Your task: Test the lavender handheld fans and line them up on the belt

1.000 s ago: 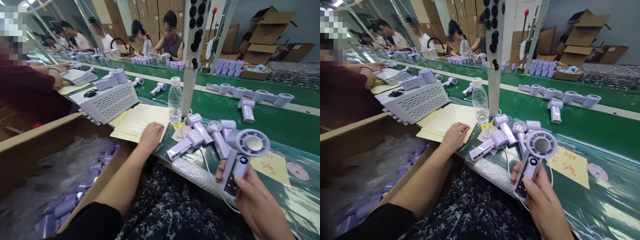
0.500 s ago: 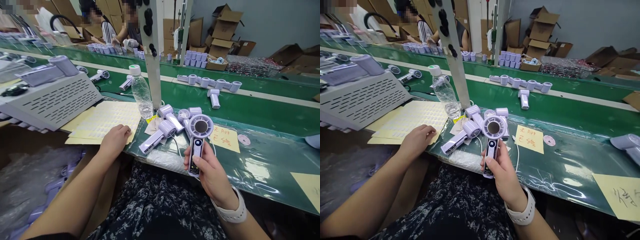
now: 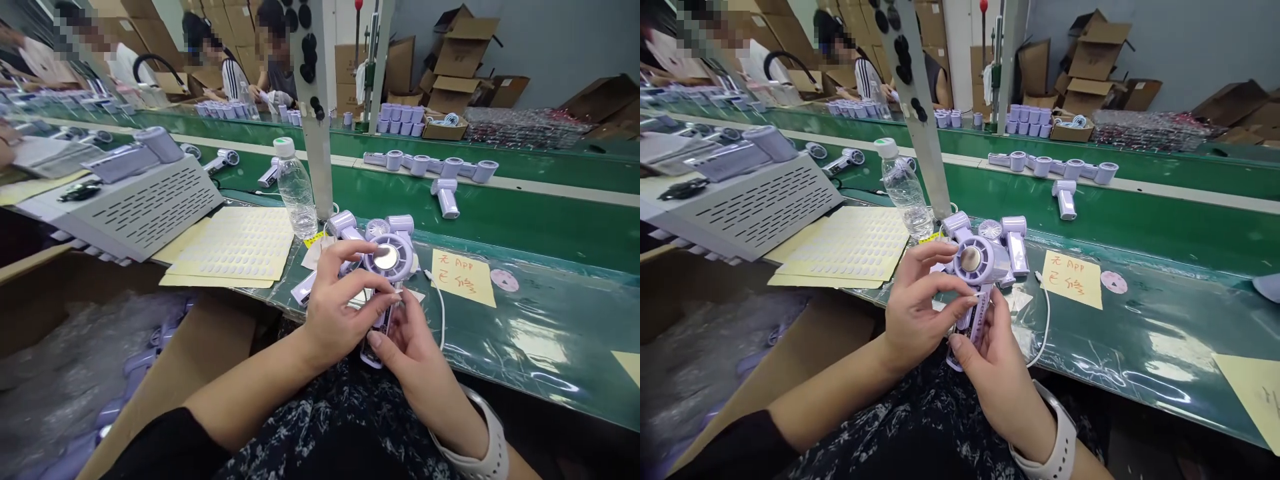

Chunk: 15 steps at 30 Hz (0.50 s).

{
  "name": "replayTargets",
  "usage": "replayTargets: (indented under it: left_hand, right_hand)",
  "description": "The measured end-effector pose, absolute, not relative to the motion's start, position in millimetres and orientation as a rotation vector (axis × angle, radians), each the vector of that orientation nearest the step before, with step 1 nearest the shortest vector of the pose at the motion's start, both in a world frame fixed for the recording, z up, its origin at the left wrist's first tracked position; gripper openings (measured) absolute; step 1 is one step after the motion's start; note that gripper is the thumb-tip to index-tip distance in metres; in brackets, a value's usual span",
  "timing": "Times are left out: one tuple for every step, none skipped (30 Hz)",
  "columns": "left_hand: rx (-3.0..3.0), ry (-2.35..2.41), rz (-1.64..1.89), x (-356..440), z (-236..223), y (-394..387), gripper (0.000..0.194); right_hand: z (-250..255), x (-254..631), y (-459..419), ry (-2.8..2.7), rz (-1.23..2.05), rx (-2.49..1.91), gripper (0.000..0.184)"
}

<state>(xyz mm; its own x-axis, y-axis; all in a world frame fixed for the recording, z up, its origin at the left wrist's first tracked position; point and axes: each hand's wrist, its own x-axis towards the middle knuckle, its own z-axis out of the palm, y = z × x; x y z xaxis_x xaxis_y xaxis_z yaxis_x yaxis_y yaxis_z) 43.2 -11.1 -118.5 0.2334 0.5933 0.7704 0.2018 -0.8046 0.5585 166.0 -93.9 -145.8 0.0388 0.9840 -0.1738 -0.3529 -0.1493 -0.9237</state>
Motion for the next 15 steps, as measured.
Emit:
replayTargets:
  left_hand:
    - [2.17,0.739,1.612,44.2,-120.0,-9.8,0.009]
    - [2.166,0.744,1.629,44.1,-121.3,-8.2,0.009]
    - [2.162,0.751,1.641,43.4,-122.1,-6.7,0.009]
    - [2.16,0.759,1.649,42.6,-122.5,-5.5,0.009]
    - [2.165,0.767,1.656,41.8,-122.6,-4.7,0.009]
    - [2.181,0.775,1.661,41.1,-122.3,-4.4,0.009]
    - [2.206,0.783,1.669,40.7,-121.8,-4.6,0.009]
    - [2.238,0.791,1.679,40.4,-121.3,-5.1,0.009]
    - [2.272,0.796,1.694,40.2,-120.9,-6.0,0.009]
    - [2.305,0.796,1.711,40.1,-120.7,-7.0,0.009]
    - [2.336,0.79,1.728,40.0,-120.8,-7.9,0.011]
    - [2.363,0.78,1.741,39.9,-121.3,-8.4,0.012]
    - [2.383,0.77,1.751,39.8,-122.2,-8.4,0.014]
    - [2.395,0.763,1.758,39.5,-123.3,-7.7,0.016]
    - [2.392,0.762,1.767,39.0,-124.6,-5.9,0.018]
  right_hand:
    - [-146.0,165.2,-94.1,-0.804,1.417,-1.098,0.091]
    - [-146.2,164.5,-94.2,-0.798,1.411,-1.109,0.094]
    - [-146.4,163.9,-94.1,-0.792,1.407,-1.118,0.097]
    - [-146.7,163.3,-93.9,-0.788,1.404,-1.124,0.098]
    - [-147.0,162.8,-93.6,-0.79,1.404,-1.127,0.098]
    - [-147.5,162.4,-93.4,-0.799,1.405,-1.126,0.096]
    - [-148.1,162.0,-93.3,-0.814,1.407,-1.124,0.093]
    - [-148.9,161.8,-93.4,-0.833,1.403,-1.125,0.09]
    - [-150.0,161.7,-93.5,-0.854,1.392,-1.132,0.089]
    - [-151.1,161.7,-93.8,-0.877,1.374,-1.146,0.088]
    - [-152.3,161.8,-94.0,-0.903,1.349,-1.167,0.087]
    - [-153.3,162.0,-94.2,-0.934,1.321,-1.192,0.087]
    - [-154.1,162.2,-94.2,-0.969,1.292,-1.218,0.086]
    - [-154.5,162.4,-94.1,-1.007,1.263,-1.246,0.085]
    - [-154.5,162.7,-93.7,-1.046,1.234,-1.277,0.083]
